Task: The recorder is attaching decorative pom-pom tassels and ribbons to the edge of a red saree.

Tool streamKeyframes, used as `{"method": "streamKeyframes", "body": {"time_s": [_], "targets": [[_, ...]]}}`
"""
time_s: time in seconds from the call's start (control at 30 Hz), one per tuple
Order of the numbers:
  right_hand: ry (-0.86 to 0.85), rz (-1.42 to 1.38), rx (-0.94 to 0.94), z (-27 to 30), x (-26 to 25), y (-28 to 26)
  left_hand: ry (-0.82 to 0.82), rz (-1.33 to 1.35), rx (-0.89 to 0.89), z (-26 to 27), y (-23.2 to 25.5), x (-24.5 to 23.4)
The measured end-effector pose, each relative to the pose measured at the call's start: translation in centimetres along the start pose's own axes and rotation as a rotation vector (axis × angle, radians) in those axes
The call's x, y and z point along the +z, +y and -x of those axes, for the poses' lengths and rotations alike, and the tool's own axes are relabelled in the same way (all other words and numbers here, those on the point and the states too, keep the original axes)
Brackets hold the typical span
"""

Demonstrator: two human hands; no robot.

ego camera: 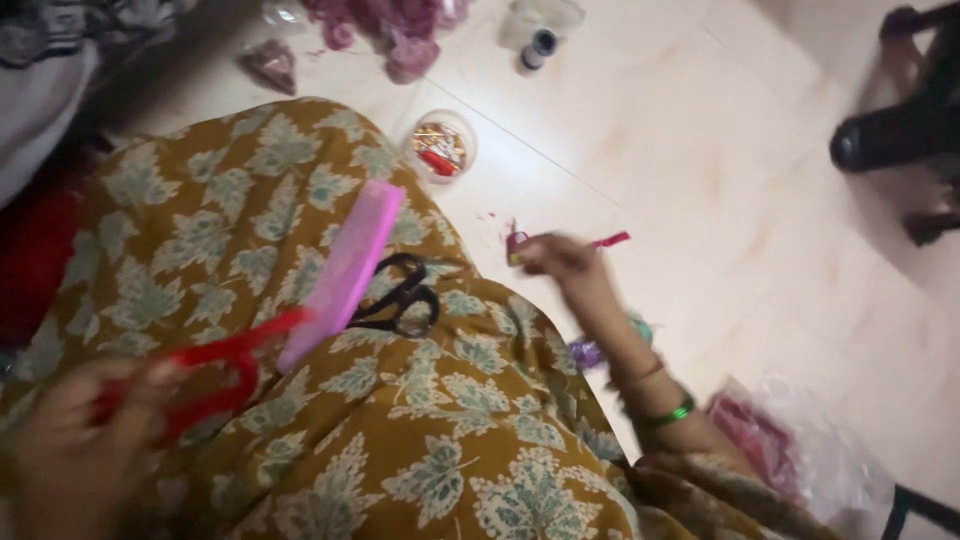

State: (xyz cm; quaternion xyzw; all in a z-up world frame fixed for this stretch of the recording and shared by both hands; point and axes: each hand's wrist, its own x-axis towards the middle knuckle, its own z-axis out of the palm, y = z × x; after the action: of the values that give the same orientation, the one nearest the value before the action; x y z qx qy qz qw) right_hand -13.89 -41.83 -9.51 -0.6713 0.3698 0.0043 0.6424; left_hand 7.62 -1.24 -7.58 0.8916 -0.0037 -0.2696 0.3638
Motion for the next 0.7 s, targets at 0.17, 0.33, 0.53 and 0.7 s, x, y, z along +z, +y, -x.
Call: {"method": "streamKeyframes", "body": {"time_s": [0.17, 0.33, 0.53, 0.7], "targets": [[-0.009, 0.605, 0.23, 0.0, -7.9, 20.2, 0.196, -0.262, 0.171, -3.8, -7.2, -1.0], [0.148, 0.497, 0.185, -1.8, -3.7, 25.1, 0.124, -0.41, 0.414, -12.3, -12.8, 0.6], [0.146, 0.41, 0.094, -9.8, 0.5, 28.7, -0.014, -0.168, 0.013, -3.9, 3.3, 1.8], [0.033, 0.326, 0.252, -15.2, 3.8, 12.9, 0.039, -0.036, -0.166, -1.5, 3.9, 2.9]]}}
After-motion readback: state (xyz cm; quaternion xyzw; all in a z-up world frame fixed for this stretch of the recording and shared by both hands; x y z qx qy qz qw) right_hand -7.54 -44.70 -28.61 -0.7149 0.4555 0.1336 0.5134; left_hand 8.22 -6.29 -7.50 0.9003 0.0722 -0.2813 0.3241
